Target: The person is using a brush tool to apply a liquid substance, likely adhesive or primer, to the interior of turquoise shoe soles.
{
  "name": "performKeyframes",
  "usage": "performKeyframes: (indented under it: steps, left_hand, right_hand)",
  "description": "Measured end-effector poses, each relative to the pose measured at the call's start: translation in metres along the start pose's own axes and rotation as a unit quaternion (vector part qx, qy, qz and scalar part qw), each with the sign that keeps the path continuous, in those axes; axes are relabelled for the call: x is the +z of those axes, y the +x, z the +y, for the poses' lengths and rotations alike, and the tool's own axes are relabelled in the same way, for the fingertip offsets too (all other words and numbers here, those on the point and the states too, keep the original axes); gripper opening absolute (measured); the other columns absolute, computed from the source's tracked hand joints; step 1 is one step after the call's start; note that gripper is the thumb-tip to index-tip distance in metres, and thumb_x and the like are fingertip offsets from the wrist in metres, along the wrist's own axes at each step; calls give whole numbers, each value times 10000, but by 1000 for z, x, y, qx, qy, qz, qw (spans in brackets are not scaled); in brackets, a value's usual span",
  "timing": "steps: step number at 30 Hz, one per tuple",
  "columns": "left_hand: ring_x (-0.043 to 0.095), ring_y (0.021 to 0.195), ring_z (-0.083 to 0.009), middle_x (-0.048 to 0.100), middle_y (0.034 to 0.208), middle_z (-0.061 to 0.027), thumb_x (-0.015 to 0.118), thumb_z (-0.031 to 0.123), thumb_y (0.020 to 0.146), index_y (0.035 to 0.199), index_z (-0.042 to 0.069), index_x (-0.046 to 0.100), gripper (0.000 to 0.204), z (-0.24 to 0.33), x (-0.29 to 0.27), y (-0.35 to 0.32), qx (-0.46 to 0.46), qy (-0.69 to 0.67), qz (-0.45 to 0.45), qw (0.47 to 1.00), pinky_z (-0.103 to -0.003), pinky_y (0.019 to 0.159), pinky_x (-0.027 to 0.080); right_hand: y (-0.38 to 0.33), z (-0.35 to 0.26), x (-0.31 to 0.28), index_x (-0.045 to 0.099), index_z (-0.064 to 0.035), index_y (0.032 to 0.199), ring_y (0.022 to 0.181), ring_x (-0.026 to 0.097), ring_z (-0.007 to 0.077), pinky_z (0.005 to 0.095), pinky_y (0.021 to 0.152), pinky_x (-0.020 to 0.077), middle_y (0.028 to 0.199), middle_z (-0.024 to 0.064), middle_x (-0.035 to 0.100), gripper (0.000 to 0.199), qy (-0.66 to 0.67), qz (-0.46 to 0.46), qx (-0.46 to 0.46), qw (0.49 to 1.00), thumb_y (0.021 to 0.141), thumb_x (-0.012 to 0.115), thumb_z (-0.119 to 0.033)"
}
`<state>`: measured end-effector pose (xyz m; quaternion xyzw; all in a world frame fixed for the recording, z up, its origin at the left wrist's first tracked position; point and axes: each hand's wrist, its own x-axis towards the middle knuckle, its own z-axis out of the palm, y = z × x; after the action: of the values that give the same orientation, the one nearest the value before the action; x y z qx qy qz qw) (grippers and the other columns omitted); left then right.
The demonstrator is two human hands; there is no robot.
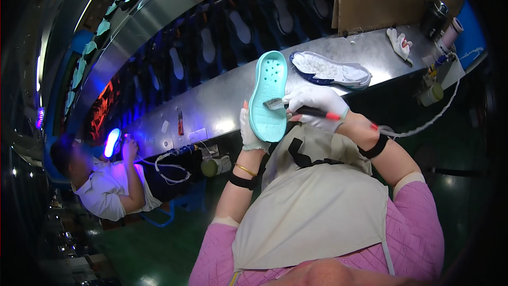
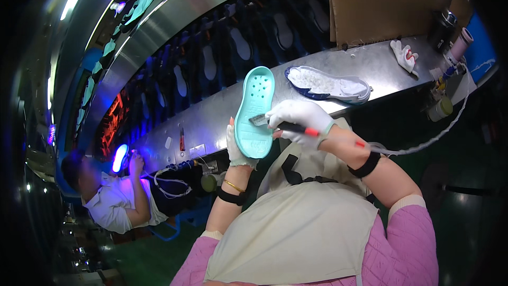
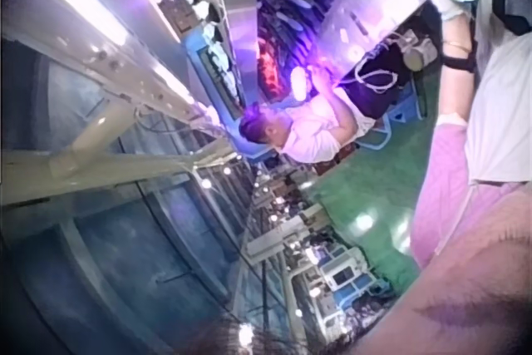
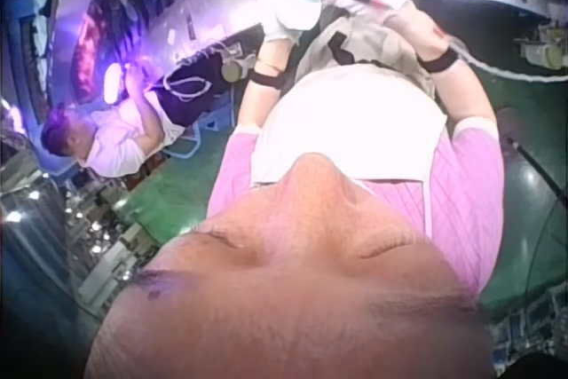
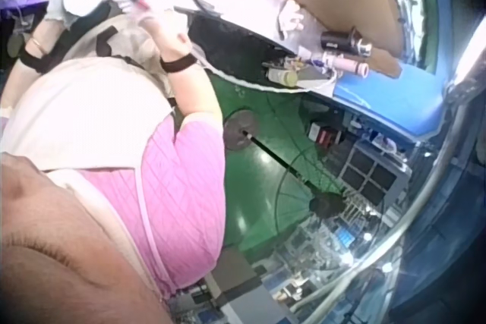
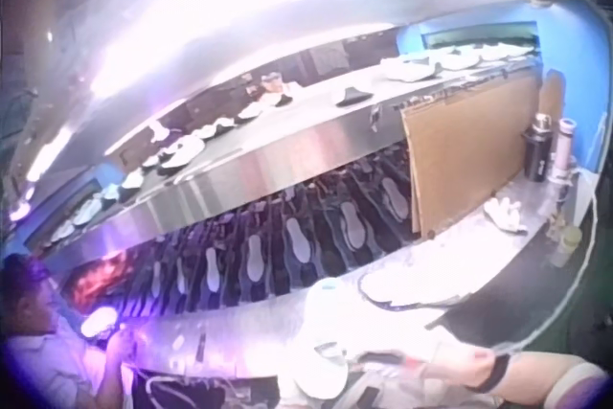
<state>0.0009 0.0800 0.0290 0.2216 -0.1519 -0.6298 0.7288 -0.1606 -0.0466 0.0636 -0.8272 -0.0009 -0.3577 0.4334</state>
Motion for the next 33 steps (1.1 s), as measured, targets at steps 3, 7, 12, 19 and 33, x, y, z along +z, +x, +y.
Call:
performKeyframes:
  steps: [3,7,12,19,33]
  left_hand:
    - [548,1058,-416,480,1246,-247,341,593,878,1352,-14,331,770,-3,3,-1,-24,6,26,999,-497,910,466]
    - [558,1049,-392,483,1238,-247,346,605,871,1339,-26,343,786,-9,7,-3,-40,34,-19,998,-486,908,471]
    - [582,1025,-313,549,1181,-202,254,583,897,1331,-21,361,752,-4,-4,1,12,20,-58,998,-405,881,487]
    - [580,1021,-322,528,1215,-189,233,547,919,1315,7,389,687,-15,8,0,-10,46,53,998,-411,881,481]
    - [505,1170,-211,483,1308,-135,519,60,891,1313,-4,417,439,115,-98,29,217,509,340,760,-307,978,397]
  right_hand:
    - [8,6,-8,621,-46,843,829,623,219,297,761,488,883,87,636,158,64,102,54,991,714,704,-9]
    - [25,17,-10,598,-55,855,838,614,229,312,750,485,907,73,632,194,-98,182,-18,978,703,718,-44]
    - [7,6,20,609,-40,859,717,592,102,237,665,472,844,29,624,139,90,112,115,983,753,697,-34]
    - [25,7,21,637,-62,849,673,535,41,208,595,435,747,-26,589,53,256,258,297,883,846,647,-115]
    - [-1,10,-21,614,-36,917,689,579,71,195,628,460,817,31,642,111,236,269,318,878,893,586,-140]
